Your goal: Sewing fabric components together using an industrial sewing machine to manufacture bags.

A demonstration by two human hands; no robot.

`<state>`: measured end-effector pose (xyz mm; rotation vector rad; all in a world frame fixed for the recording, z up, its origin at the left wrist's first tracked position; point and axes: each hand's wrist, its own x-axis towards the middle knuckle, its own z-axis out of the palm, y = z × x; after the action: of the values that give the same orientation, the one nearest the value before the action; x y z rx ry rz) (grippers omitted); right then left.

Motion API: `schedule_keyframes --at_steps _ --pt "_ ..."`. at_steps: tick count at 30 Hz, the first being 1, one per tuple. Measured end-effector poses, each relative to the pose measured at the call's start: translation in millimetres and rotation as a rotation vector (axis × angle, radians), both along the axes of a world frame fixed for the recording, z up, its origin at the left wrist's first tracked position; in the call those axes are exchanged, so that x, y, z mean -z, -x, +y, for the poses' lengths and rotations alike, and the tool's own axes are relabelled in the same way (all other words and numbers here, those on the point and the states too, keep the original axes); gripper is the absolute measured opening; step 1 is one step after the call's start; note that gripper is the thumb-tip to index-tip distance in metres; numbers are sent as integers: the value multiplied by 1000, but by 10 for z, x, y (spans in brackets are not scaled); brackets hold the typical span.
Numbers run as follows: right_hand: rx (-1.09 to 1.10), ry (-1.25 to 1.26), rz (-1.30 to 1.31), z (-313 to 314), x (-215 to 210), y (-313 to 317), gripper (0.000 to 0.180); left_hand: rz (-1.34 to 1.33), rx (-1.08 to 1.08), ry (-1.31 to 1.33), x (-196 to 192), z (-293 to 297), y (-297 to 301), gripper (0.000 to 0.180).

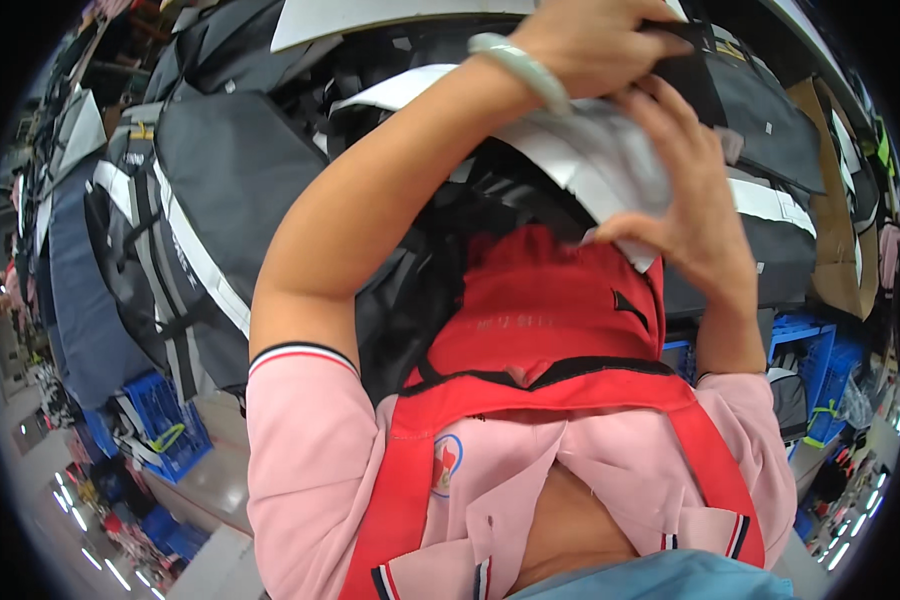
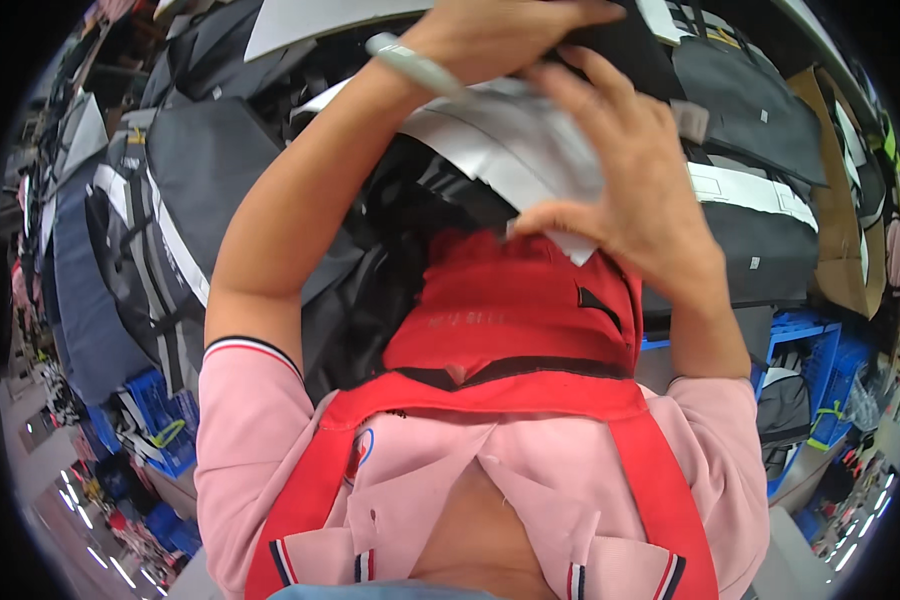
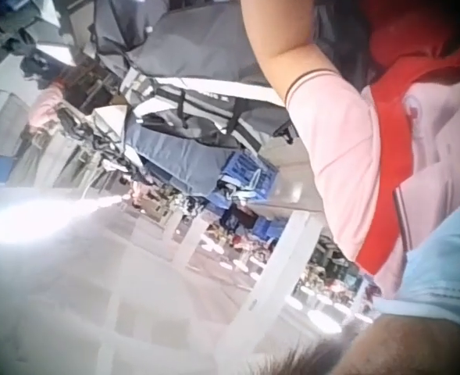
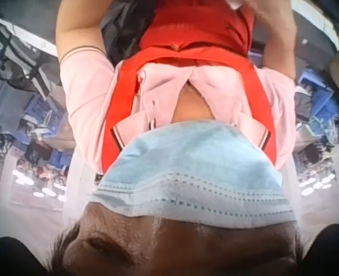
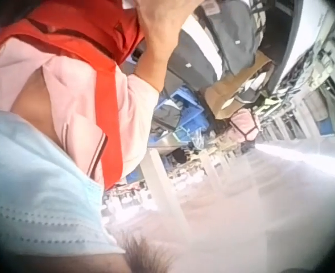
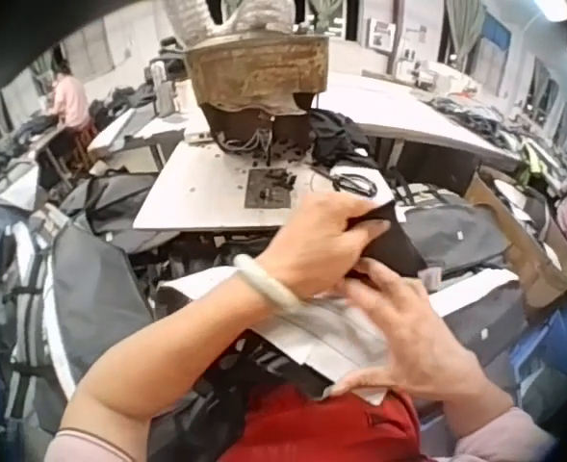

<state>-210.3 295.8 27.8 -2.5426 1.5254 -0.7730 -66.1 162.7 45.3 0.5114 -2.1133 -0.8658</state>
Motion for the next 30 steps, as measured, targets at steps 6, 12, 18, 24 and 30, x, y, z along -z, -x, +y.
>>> schedule_keyframes --at_steps 6,12,18,24,30 --pt "167 -391 -294 314 419 362 45 -27 181 -39 138 214 29 24" --pt "613 -125 -66 778 -291 2885 33 -169 -167 -99 306 86 -859 25" --pt "875 -156 249 1074 961 5044 35 -458 -108 -261 1529 377 -1349 23" --pt "889 -861 91 944 1303 4649 41 -686 -23 -211 1745 852 -1204 26" --pt "416 -99 243 -373 663 2653 27 -721 40 -230 1778 827 -1064 27"
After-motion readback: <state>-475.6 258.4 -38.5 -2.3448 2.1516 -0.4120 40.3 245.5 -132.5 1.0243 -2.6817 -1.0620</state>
